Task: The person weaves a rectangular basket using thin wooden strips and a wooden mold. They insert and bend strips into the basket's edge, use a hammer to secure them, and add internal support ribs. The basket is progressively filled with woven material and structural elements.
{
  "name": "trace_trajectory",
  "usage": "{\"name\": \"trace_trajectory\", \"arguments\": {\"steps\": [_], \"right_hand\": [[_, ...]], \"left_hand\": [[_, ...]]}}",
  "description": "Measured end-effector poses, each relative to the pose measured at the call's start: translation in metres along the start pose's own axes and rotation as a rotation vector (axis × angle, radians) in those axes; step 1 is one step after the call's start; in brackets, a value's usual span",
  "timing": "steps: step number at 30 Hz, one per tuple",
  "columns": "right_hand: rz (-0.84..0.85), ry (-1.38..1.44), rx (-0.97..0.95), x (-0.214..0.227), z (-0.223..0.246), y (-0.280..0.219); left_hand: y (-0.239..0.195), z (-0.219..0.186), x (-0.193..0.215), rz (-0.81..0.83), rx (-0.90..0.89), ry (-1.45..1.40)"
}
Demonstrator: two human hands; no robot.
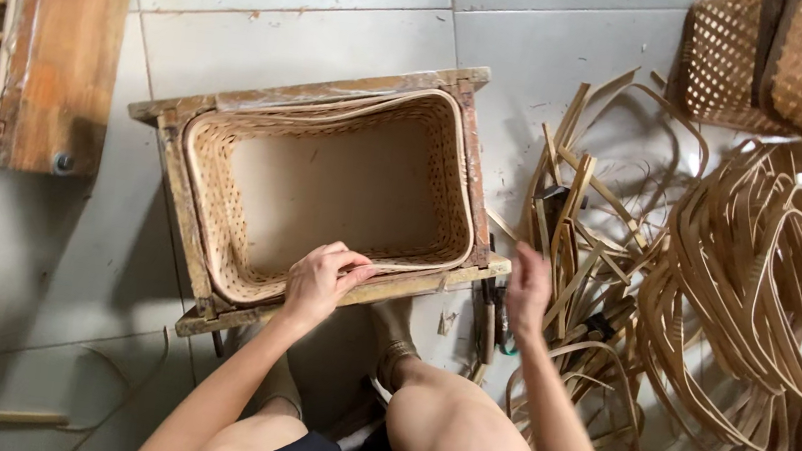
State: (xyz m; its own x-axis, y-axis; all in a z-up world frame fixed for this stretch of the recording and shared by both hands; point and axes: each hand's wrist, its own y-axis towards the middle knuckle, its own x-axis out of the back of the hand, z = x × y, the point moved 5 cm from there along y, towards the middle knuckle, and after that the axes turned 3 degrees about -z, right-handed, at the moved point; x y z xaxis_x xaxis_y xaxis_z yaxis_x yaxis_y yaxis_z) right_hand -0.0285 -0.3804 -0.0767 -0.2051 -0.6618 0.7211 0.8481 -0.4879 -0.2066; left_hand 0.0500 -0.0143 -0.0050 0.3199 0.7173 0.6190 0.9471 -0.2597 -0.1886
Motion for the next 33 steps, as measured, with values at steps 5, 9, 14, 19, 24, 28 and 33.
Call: {"name": "trace_trajectory", "arguments": {"steps": [5, 9, 14, 19, 24, 28, 33], "right_hand": [[0.308, -0.283, 1.034, 0.027, 0.125, 0.024], [0.716, -0.671, 1.364, -0.016, 0.149, 0.045], [0.950, -0.855, 1.349, -0.068, 0.126, 0.068], [1.036, -0.892, 1.206, -0.083, 0.114, 0.075], [1.053, -1.181, 1.238, -0.087, 0.132, 0.066], [0.871, -0.911, 1.253, -0.050, 0.158, 0.054], [0.170, 0.205, 0.727, 0.027, 0.107, 0.068]], "left_hand": [[-0.001, -0.007, 0.002, -0.028, -0.019, 0.015], [-0.003, -0.016, 0.008, -0.062, -0.040, 0.045], [-0.003, -0.019, 0.009, -0.088, -0.058, 0.075], [-0.004, -0.017, 0.009, -0.109, -0.060, 0.075], [-0.005, -0.016, 0.007, -0.119, -0.087, 0.094], [-0.006, -0.021, 0.010, -0.080, -0.198, 0.127], [0.000, -0.020, 0.006, -0.022, -0.336, 0.050]]}}
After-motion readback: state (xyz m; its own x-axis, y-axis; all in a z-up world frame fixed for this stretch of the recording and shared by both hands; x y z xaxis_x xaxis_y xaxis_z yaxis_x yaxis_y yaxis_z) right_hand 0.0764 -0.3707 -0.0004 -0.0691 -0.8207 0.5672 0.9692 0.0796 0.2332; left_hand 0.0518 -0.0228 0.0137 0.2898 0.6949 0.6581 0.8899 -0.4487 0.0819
